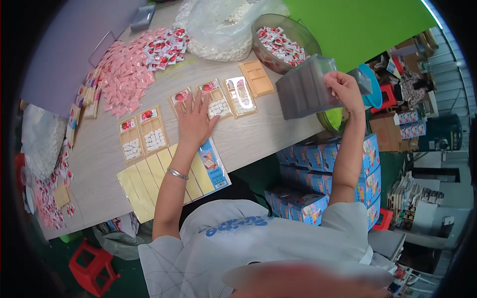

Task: Manually packaging small white items into divided plastic trays and sealing them.

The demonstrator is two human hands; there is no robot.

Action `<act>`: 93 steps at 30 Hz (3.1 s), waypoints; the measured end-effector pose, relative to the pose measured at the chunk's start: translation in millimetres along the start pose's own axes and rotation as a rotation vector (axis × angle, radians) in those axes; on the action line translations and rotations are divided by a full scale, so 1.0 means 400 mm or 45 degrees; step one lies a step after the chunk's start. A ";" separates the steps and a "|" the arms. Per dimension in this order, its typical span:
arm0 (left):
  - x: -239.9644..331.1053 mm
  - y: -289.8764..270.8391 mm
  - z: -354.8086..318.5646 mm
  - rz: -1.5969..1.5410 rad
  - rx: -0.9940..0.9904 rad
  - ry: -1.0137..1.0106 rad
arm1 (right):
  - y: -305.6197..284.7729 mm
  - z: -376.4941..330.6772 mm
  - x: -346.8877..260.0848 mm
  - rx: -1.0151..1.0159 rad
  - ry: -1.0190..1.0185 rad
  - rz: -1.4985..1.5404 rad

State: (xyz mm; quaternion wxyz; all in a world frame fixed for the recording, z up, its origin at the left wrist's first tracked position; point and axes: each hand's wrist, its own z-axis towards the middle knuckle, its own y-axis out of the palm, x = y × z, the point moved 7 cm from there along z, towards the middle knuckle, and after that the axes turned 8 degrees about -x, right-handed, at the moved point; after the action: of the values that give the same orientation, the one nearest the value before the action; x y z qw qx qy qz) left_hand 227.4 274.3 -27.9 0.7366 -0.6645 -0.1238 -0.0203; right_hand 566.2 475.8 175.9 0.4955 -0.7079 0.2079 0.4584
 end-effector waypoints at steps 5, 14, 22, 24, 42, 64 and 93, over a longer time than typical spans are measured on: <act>0.002 -0.015 -0.009 -0.085 0.011 0.040 | -0.009 0.009 0.019 -0.090 0.002 0.084; -0.006 -0.109 -0.130 -0.566 0.047 0.031 | -0.016 0.009 0.027 -0.109 0.063 0.075; -0.013 -0.146 -0.227 -0.782 0.114 0.009 | 0.064 -0.009 -0.089 0.209 -0.255 -1.043; -0.006 -0.170 -0.260 -0.892 0.151 0.034 | 0.081 -0.020 -0.133 0.296 -0.181 -1.484; -0.411 -0.202 -0.277 -0.511 0.281 -0.839 | 1.178 -0.042 -0.128 -0.538 -0.316 -0.303; -0.192 -0.055 -0.111 -0.154 0.058 -0.270 | 0.020 -0.053 -0.012 0.225 0.066 -0.288; -0.109 -0.259 -0.323 -2.166 0.514 -0.268 | 0.841 -0.226 -0.179 -0.605 -0.338 0.851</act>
State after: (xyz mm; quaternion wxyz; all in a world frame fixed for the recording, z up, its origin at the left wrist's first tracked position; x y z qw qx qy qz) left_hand 185.1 129.4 52.8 0.5600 -0.2024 -0.6454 -0.4785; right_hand 319.2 241.7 73.2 0.1656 -0.6309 0.2487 0.7160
